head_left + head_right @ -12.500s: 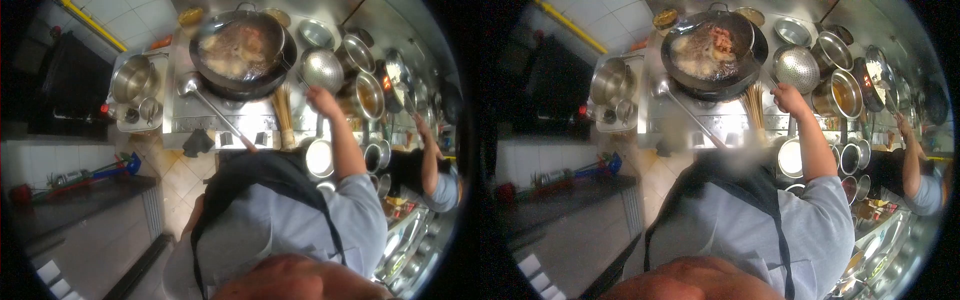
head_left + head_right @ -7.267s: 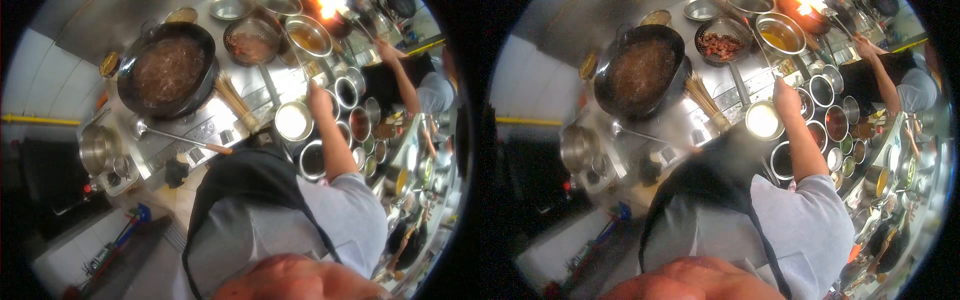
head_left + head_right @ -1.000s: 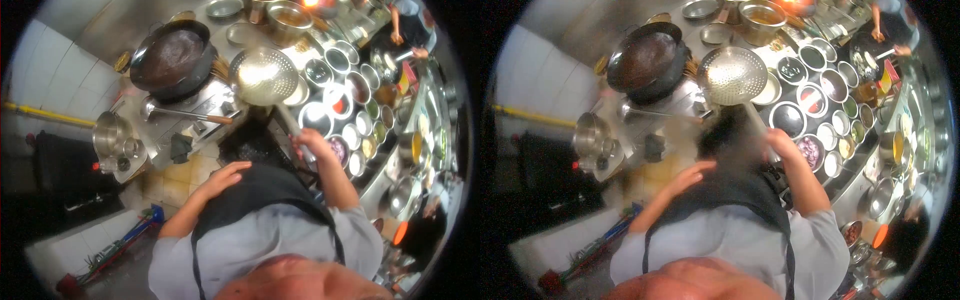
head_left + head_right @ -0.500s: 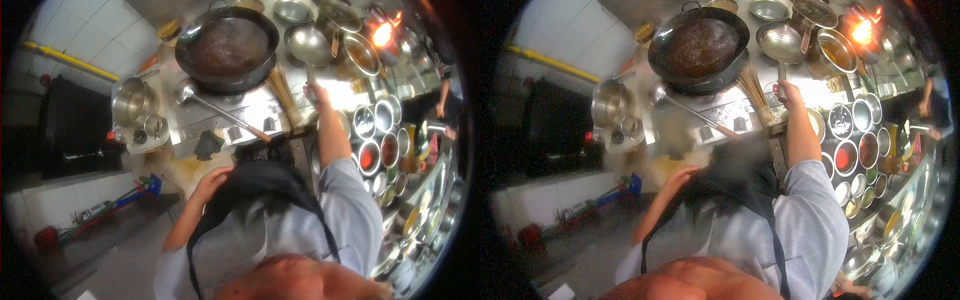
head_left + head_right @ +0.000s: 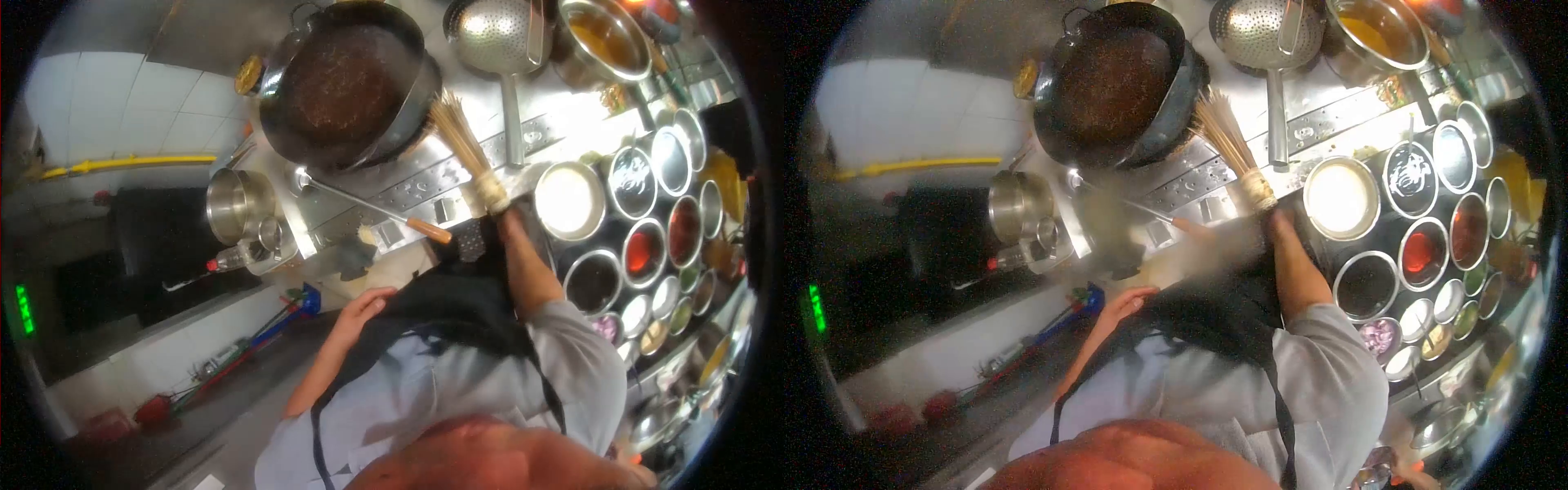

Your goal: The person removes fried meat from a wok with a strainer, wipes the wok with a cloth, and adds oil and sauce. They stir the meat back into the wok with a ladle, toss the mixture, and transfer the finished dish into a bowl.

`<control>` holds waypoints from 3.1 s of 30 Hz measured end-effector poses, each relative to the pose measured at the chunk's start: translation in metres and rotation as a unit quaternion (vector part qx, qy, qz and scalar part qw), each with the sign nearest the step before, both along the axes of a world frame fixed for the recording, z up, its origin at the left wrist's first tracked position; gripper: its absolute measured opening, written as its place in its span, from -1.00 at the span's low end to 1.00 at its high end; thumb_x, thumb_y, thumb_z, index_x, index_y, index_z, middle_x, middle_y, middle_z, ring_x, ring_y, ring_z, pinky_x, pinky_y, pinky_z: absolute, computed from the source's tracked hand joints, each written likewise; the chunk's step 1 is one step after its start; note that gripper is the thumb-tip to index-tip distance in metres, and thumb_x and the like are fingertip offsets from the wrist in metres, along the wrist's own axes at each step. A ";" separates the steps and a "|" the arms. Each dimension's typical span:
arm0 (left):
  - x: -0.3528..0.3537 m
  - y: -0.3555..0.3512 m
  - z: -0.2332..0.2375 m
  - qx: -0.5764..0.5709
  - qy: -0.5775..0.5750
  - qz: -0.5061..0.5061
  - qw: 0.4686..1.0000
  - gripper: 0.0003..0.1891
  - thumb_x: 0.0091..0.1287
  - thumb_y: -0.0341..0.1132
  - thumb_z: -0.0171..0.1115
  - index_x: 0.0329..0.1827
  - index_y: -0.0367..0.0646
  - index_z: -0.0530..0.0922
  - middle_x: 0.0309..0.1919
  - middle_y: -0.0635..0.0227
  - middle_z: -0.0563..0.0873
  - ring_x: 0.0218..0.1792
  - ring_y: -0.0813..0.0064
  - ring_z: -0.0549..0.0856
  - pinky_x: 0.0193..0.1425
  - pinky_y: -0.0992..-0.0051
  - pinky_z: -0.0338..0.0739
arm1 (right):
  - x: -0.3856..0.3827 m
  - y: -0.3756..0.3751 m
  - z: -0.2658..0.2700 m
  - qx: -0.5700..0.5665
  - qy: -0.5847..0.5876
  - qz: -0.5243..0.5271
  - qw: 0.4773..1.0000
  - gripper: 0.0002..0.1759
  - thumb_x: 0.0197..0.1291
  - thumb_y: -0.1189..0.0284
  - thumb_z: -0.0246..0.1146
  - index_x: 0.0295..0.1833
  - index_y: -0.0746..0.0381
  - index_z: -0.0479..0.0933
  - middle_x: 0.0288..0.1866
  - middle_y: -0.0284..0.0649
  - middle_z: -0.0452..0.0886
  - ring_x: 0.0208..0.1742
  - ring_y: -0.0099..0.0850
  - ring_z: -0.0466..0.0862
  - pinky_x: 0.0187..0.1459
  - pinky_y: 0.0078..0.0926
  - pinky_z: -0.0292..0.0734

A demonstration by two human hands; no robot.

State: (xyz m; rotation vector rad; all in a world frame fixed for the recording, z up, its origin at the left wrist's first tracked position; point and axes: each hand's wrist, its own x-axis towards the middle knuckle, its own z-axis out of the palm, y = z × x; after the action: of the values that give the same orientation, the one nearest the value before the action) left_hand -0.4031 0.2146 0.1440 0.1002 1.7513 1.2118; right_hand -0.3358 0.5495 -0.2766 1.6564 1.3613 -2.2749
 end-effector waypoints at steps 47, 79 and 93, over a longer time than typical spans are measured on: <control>-0.138 0.455 0.042 0.138 -0.012 -0.051 0.989 -0.62 0.42 -0.09 0.06 -0.06 -0.30 0.53 -0.36 0.20 0.63 -0.37 0.32 0.64 -0.27 0.37 0.52 | -0.042 0.026 -0.042 -0.111 0.126 -0.427 0.888 -0.46 0.40 0.09 -0.01 0.28 0.25 0.39 0.25 -0.15 0.48 0.21 -0.24 0.48 0.24 -0.20 0.38; -0.059 0.102 -0.046 0.307 -0.060 -0.607 0.730 -0.37 0.42 0.07 0.04 0.27 -0.38 0.46 0.34 0.01 0.44 0.43 0.16 0.34 0.50 0.27 0.10 | 0.214 -0.101 0.214 0.294 -0.244 0.269 0.884 -0.68 0.03 0.26 0.18 -0.22 0.23 0.67 -0.15 0.00 0.68 -0.07 0.00 0.66 0.01 -0.08 0.53; 0.073 0.205 -0.031 0.319 -0.042 -0.765 0.558 -0.44 0.42 -0.01 0.09 0.24 -0.34 0.49 0.31 0.03 0.48 0.43 0.13 0.33 0.49 0.26 0.13 | 0.408 -0.243 0.420 0.215 -0.385 -0.060 0.895 -0.63 0.08 0.20 0.17 -0.15 0.23 0.69 -0.17 -0.03 0.70 -0.09 -0.07 0.69 -0.07 -0.13 0.57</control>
State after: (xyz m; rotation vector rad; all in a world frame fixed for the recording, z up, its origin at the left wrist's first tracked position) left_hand -0.3305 0.4193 0.1129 1.5932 0.4312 0.3134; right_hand 0.0718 0.3069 0.1433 2.4323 1.5890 -1.1014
